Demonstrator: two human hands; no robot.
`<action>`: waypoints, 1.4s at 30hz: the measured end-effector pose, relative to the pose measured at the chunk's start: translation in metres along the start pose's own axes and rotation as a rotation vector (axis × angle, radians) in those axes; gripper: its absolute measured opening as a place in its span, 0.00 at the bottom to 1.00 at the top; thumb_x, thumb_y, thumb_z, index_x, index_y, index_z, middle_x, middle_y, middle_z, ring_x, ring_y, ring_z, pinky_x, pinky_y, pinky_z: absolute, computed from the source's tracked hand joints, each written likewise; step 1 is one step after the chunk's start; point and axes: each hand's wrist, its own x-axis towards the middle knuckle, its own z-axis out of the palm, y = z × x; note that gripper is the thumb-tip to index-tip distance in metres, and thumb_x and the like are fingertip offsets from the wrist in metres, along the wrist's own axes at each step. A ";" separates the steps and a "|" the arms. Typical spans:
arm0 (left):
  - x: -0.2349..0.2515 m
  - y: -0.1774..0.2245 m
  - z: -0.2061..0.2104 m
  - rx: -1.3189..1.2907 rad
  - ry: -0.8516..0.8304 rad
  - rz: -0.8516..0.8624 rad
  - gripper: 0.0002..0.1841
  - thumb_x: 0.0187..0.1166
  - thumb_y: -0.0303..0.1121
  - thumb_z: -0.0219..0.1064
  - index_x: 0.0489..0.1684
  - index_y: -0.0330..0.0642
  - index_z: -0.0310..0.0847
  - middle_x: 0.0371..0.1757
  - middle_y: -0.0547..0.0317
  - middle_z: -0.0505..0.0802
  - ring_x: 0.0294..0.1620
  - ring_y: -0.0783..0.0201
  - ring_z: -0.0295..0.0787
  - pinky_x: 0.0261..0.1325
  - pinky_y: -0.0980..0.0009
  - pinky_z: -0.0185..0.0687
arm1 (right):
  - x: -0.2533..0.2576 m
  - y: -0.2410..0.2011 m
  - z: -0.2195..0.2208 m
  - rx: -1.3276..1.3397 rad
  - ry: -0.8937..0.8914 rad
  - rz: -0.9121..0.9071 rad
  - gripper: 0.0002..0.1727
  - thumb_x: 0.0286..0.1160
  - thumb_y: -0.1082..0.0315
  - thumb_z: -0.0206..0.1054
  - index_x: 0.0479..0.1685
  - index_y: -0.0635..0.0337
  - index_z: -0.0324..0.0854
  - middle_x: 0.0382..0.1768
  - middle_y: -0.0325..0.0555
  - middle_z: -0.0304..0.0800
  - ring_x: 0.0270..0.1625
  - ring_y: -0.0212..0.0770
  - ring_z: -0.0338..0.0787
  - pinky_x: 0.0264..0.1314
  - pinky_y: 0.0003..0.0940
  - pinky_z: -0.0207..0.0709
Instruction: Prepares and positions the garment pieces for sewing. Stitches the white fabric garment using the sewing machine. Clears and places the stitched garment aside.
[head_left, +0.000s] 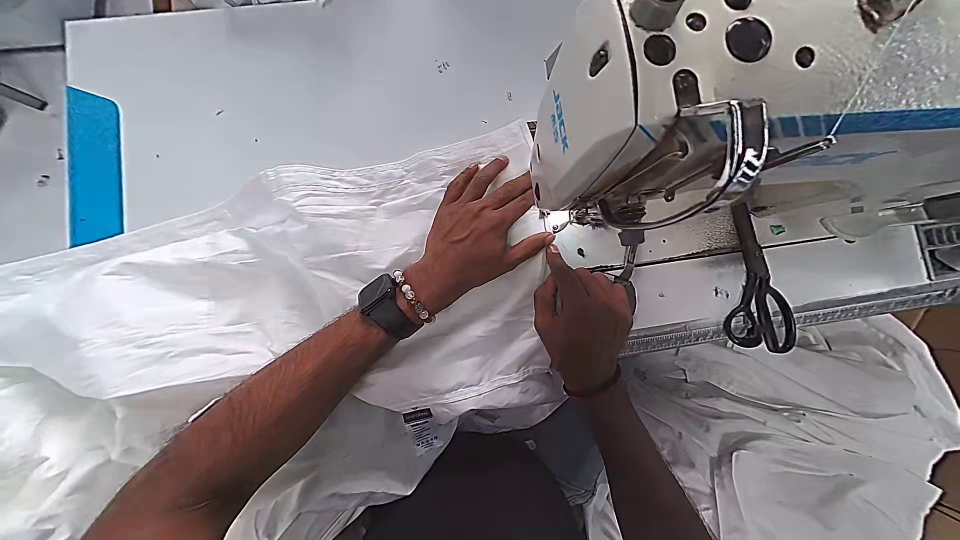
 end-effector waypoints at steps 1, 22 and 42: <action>0.000 0.000 0.000 0.002 0.003 0.000 0.31 0.82 0.66 0.55 0.72 0.59 0.85 0.83 0.69 0.81 0.92 0.53 0.60 0.92 0.47 0.47 | 0.001 0.001 -0.002 0.018 -0.031 -0.001 0.22 0.79 0.58 0.61 0.69 0.44 0.89 0.26 0.38 0.87 0.30 0.41 0.83 0.33 0.39 0.71; 0.002 -0.004 0.000 0.002 -0.019 0.017 0.33 0.81 0.69 0.52 0.73 0.60 0.84 0.83 0.69 0.80 0.93 0.54 0.58 0.93 0.47 0.44 | 0.052 0.187 -0.083 -0.251 0.028 0.424 0.23 0.84 0.58 0.55 0.69 0.59 0.83 0.73 0.60 0.83 0.76 0.60 0.82 0.71 0.64 0.76; -0.027 0.000 -0.011 -0.163 0.047 0.240 0.18 0.87 0.40 0.56 0.63 0.51 0.90 0.71 0.56 0.89 0.78 0.52 0.78 0.82 0.51 0.67 | 0.021 0.004 -0.028 0.587 -0.240 0.439 0.16 0.90 0.56 0.57 0.57 0.48 0.90 0.22 0.34 0.85 0.20 0.31 0.80 0.24 0.35 0.76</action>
